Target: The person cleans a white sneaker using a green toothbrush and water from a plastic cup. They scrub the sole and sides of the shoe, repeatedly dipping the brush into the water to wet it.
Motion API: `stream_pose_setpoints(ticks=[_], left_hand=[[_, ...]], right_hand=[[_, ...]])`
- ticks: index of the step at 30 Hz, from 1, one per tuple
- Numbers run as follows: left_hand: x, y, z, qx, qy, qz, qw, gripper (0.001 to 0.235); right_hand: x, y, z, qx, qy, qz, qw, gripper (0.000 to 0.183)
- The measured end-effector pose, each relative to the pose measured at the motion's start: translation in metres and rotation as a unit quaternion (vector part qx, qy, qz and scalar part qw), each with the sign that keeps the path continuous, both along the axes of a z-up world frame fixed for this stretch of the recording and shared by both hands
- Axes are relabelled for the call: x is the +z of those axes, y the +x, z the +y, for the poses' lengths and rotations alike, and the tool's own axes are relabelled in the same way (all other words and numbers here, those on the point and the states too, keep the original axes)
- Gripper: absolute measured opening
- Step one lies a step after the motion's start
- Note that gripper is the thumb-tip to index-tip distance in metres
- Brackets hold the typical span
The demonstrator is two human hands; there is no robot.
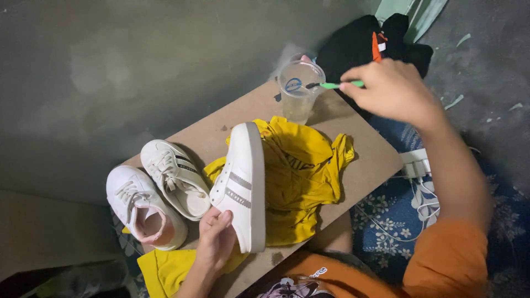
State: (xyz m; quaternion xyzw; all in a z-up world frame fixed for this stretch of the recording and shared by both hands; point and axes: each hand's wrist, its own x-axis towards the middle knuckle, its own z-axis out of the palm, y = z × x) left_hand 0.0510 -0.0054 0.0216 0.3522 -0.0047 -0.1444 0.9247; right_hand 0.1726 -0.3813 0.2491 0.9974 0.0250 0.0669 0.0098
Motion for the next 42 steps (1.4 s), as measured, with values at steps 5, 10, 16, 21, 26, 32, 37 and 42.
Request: stream_pose_setpoints(ticks=[5,10,16,21,26,32,37,42], left_hand=[[-0.014,0.003,-0.01,-0.027,0.023,0.052,0.998,0.041],[0.002,0.003,-0.016,-0.036,0.05,0.099,0.993,0.048],[-0.005,0.0,-0.014,-0.02,0.039,0.075,0.996,0.045],[-0.01,-0.001,-0.016,-0.03,0.046,0.062,0.997,0.047],[-0.001,-0.002,-0.019,-0.035,0.055,0.077,0.995,0.051],[0.006,-0.005,-0.019,-0.051,0.062,0.106,0.991,0.054],[0.009,-0.006,-0.017,-0.063,0.062,0.137,0.987,0.05],[0.007,-0.006,-0.017,-0.068,0.098,0.132,0.984,0.053]], right_hand=[[-0.022,-0.017,-0.003,-0.018,0.082,-0.01,0.996,0.036],[-0.037,-0.029,-0.01,0.017,0.156,-0.062,0.986,0.03],[-0.049,-0.035,-0.007,-0.034,0.163,-0.012,0.986,0.032],[-0.068,-0.045,-0.002,-0.038,0.165,-0.036,0.985,0.025],[-0.096,-0.042,-0.001,0.094,0.126,-0.271,0.95,0.025],[-0.107,-0.044,0.006,0.116,0.109,-0.305,0.939,0.026],[-0.096,-0.05,0.015,0.109,0.149,-0.277,0.943,0.026],[-0.097,-0.052,0.013,0.117,0.192,-0.231,0.947,0.027]])
